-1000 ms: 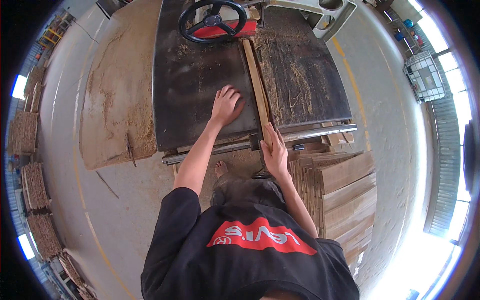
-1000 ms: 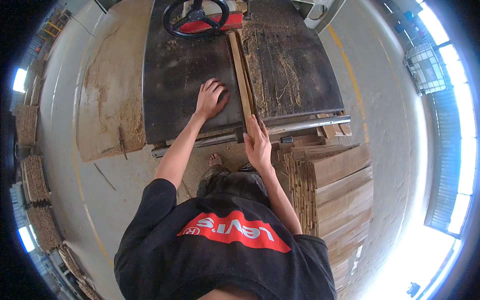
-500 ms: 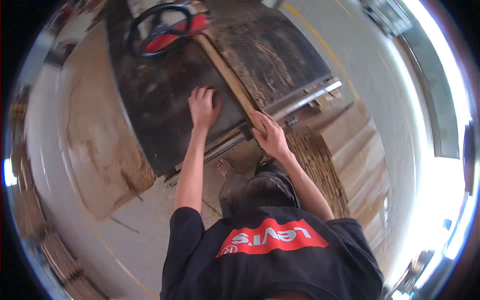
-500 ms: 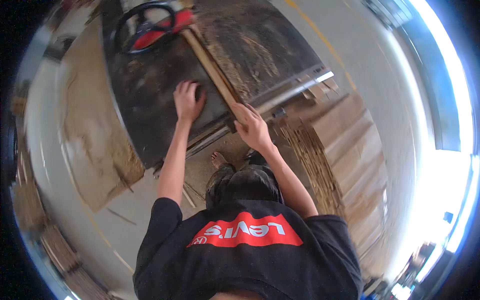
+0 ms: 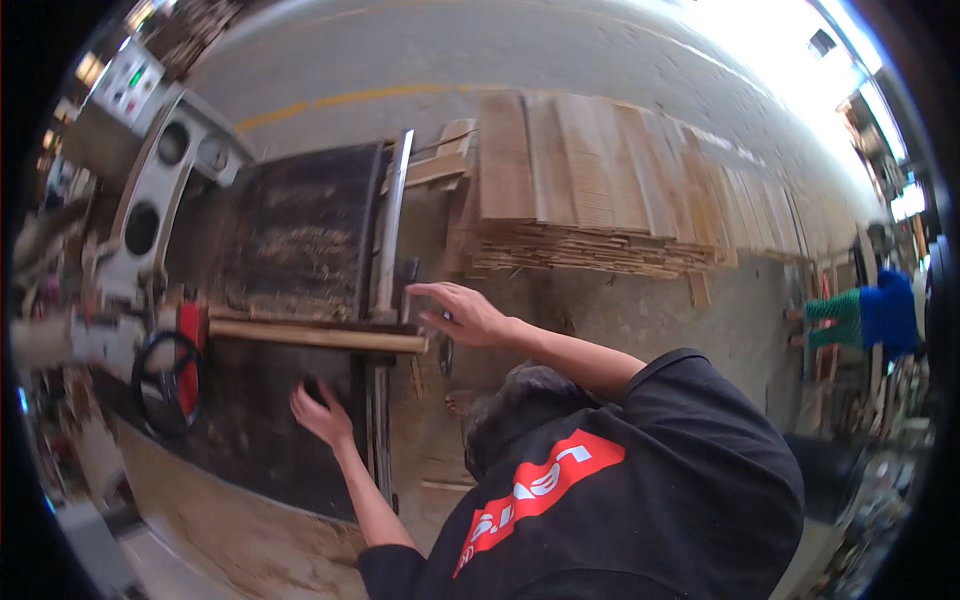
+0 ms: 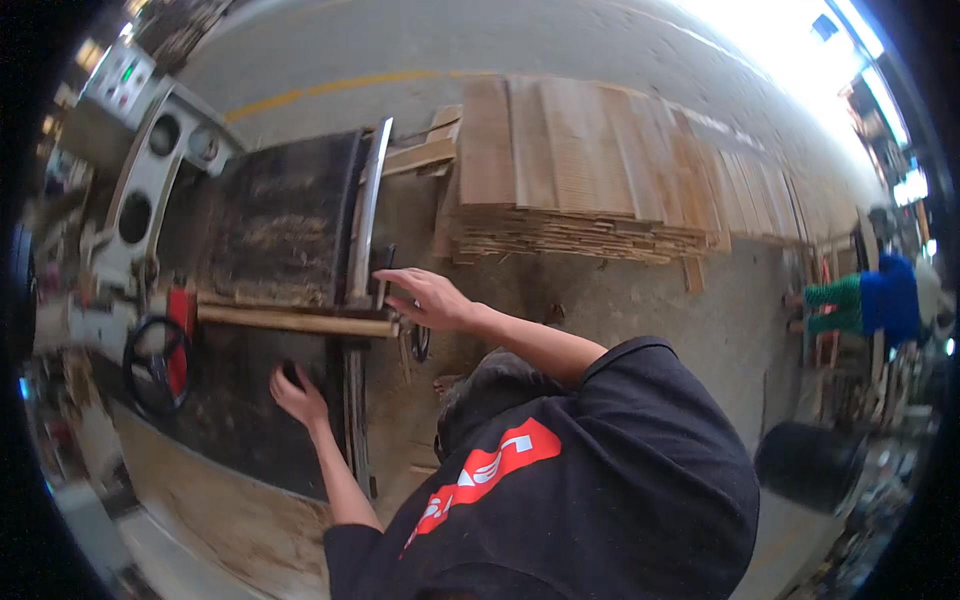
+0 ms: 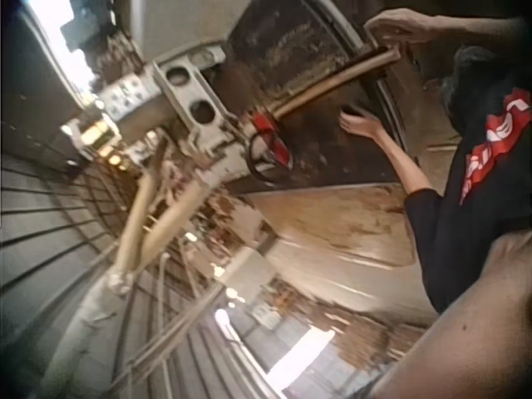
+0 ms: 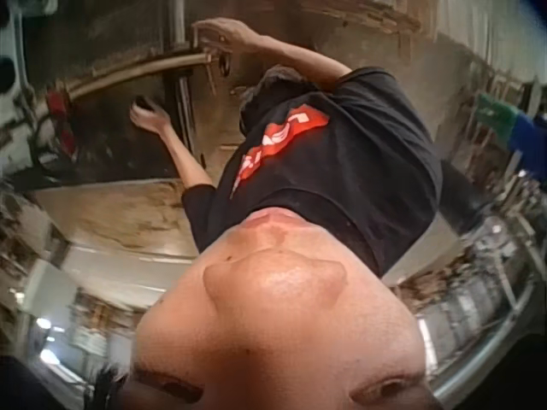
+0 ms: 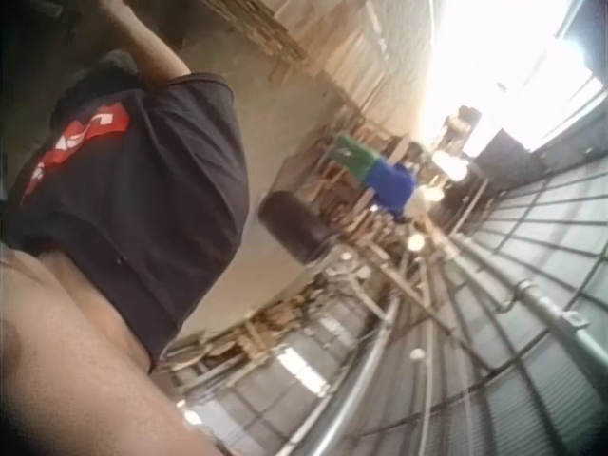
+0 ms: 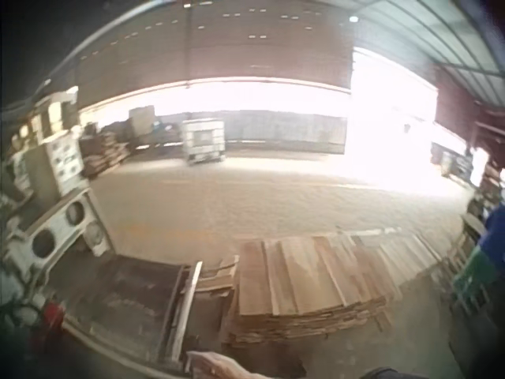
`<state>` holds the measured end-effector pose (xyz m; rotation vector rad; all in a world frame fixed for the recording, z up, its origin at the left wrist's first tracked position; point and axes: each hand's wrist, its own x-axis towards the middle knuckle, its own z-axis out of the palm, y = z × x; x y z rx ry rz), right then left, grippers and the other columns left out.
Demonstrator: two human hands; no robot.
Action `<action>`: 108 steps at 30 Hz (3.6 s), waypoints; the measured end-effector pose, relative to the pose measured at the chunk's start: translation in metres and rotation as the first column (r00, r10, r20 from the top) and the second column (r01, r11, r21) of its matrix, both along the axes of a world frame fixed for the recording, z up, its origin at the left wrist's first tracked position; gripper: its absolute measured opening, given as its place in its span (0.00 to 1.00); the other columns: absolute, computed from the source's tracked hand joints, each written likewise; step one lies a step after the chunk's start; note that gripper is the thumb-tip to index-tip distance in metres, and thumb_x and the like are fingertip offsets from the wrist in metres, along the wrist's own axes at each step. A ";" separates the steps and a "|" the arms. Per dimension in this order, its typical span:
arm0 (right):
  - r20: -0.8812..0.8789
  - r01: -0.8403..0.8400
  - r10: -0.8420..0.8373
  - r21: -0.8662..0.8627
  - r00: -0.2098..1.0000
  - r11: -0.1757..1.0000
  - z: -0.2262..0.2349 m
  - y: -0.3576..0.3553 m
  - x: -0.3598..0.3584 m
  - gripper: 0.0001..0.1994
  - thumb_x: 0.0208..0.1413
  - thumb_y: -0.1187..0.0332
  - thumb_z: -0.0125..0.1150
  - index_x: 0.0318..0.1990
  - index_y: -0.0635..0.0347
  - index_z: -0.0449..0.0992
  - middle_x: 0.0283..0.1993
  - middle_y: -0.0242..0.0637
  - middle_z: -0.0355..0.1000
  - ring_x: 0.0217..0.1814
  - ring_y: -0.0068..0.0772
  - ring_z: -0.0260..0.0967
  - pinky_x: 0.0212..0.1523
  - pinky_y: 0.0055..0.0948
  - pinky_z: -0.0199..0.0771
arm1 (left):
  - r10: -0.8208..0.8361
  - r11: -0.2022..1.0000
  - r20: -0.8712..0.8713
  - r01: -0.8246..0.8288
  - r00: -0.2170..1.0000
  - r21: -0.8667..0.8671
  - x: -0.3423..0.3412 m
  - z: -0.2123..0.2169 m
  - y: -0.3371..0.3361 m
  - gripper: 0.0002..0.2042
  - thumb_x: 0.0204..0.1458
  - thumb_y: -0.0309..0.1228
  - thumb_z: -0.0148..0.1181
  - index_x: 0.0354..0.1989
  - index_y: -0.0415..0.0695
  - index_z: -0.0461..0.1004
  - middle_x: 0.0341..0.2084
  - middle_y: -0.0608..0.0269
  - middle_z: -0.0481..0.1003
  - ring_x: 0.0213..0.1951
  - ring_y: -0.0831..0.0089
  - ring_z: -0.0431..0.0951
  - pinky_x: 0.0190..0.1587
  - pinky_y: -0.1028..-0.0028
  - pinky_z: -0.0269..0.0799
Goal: Feeding wood boards into a thickness planer machine and stacking the processed planks.
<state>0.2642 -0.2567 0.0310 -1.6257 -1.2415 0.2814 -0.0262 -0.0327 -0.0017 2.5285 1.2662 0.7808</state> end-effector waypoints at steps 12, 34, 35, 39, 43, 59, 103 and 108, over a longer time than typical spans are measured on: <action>-0.539 -0.282 -0.829 -0.826 0.146 0.488 -0.170 -0.469 0.038 0.31 0.59 0.36 0.61 0.45 0.60 0.86 0.39 0.37 0.80 0.36 0.33 0.75 0.36 0.39 0.77 | 0.094 0.133 -0.488 -0.497 0.868 -0.858 0.012 -0.150 -0.343 0.31 0.64 0.50 0.59 0.64 0.36 0.69 0.60 0.48 0.72 0.64 0.57 0.70 0.68 0.61 0.62; -0.052 -0.770 0.958 0.583 0.282 0.258 0.224 -0.391 0.234 0.45 0.64 0.38 0.57 0.70 0.77 0.63 0.76 0.66 0.54 0.80 0.70 0.47 0.75 0.67 0.43 | 0.246 -0.527 0.966 0.848 0.083 0.061 0.456 0.232 -0.385 0.50 0.51 0.66 0.65 0.70 0.34 0.63 0.67 0.39 0.66 0.66 0.37 0.65 0.65 0.43 0.59; -0.072 -0.717 0.892 0.568 0.446 0.404 0.224 -0.388 0.232 0.45 0.63 0.37 0.57 0.72 0.71 0.63 0.77 0.64 0.52 0.81 0.68 0.45 0.76 0.62 0.42 | 0.315 -0.671 0.934 0.658 -0.167 0.343 0.476 0.230 -0.384 0.48 0.48 0.67 0.68 0.64 0.34 0.71 0.61 0.37 0.72 0.61 0.32 0.68 0.62 0.38 0.58; -0.584 -0.254 -0.285 -0.671 0.760 0.697 0.214 -0.402 0.236 0.42 0.60 0.36 0.59 0.64 0.70 0.68 0.67 0.60 0.66 0.71 0.57 0.63 0.70 0.57 0.60 | 0.318 -0.924 0.901 0.117 -0.296 0.364 0.504 0.216 -0.368 0.42 0.48 0.64 0.70 0.58 0.37 0.79 0.65 0.29 0.67 0.70 0.30 0.60 0.67 0.34 0.49; 0.398 0.429 -0.370 -0.903 0.839 0.000 0.197 -0.405 0.258 0.39 0.61 0.42 0.62 0.65 0.70 0.68 0.65 0.59 0.69 0.68 0.60 0.67 0.70 0.55 0.62 | -0.873 -0.485 0.458 0.190 -0.169 -0.854 0.556 0.202 -0.343 0.24 0.57 0.41 0.67 0.58 0.41 0.77 0.63 0.45 0.72 0.72 0.46 0.62 0.69 0.44 0.56; 0.037 0.301 -0.450 -0.793 0.892 0.530 0.094 -0.474 0.356 0.30 0.62 0.53 0.63 0.65 0.64 0.70 0.63 0.51 0.72 0.66 0.53 0.70 0.67 0.45 0.67 | -0.262 -0.878 0.532 0.428 -0.805 0.215 0.651 0.328 -0.532 0.49 0.56 0.71 0.49 0.62 0.29 0.65 0.56 0.42 0.70 0.57 0.51 0.71 0.60 0.49 0.67; -0.189 -0.059 -0.386 -0.944 0.903 0.325 -0.021 -0.592 0.437 0.22 0.61 0.53 0.59 0.49 0.65 0.80 0.47 0.59 0.80 0.54 0.61 0.77 0.54 0.51 0.77 | -0.584 0.559 0.002 0.404 0.812 -0.724 0.502 -0.087 -0.473 0.10 0.60 0.32 0.66 0.44 0.39 0.82 0.38 0.58 0.85 0.39 0.69 0.84 0.43 0.68 0.79; 0.444 0.104 0.265 -0.649 0.856 0.753 0.122 -0.429 0.452 0.06 0.45 0.64 0.72 0.23 0.53 0.83 0.23 0.31 0.76 0.24 0.35 0.71 0.21 0.46 0.69 | -0.265 0.112 -0.244 -0.222 0.933 -0.969 0.400 -0.152 -0.441 0.13 0.62 0.37 0.63 0.45 0.38 0.82 0.40 0.59 0.85 0.43 0.68 0.84 0.48 0.68 0.78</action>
